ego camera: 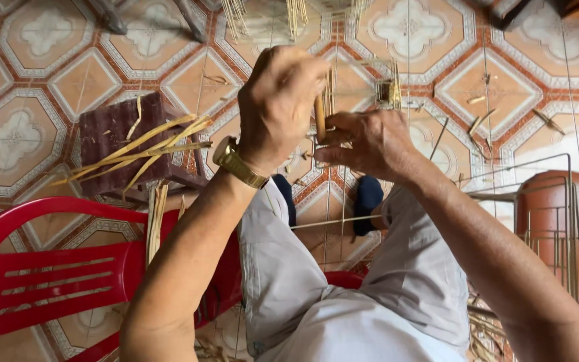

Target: The person sits on a low chair and weaves thin bamboo strips onto a wire frame, folding and threading strips by hand to build a woven lattice. They use scissors to trim a strip and continue interlacing new strips across the frame.

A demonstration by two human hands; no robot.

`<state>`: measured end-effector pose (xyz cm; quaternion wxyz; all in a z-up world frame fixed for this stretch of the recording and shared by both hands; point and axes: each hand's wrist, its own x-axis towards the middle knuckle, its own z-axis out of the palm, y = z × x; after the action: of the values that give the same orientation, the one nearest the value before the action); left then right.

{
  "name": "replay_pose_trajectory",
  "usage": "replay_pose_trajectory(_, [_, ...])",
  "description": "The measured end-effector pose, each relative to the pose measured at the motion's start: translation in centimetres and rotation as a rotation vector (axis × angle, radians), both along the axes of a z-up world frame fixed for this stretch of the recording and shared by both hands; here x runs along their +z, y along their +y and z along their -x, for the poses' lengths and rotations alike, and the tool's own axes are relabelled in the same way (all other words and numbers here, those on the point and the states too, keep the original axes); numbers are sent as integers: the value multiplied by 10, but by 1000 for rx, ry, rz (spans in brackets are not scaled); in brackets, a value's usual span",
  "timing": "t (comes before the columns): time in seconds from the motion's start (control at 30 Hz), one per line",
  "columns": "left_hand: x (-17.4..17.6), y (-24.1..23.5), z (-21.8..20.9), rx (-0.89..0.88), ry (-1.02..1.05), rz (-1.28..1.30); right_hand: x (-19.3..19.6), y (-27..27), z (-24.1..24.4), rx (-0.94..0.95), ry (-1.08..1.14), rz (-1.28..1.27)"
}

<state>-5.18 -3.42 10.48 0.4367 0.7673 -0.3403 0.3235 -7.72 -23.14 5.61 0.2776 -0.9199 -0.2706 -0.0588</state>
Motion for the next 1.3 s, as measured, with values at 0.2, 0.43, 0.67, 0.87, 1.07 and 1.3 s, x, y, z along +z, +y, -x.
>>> replay_pose_trajectory(0.2, [-21,16,-7,153,-462,-398,5,5,3,-89,11,14])
replay_pose_trajectory(0.43, [-29,25,-11,103,-188,-594,3,6,3,-57,-117,-35])
replay_pose_trajectory(0.67, [-46,19,-20,24,505,-204,8,4,0,-82,32,10])
replay_pose_trajectory(0.87, [-53,11,-27,-110,975,15,10,0,-1,-42,46,-19])
replay_pose_trajectory(1.07, [-40,7,-26,-129,1321,85,15,-3,0,-94,165,-118])
replay_pose_trajectory(1.3, [-47,3,-28,-90,1325,116,13,-4,1,-23,147,-136])
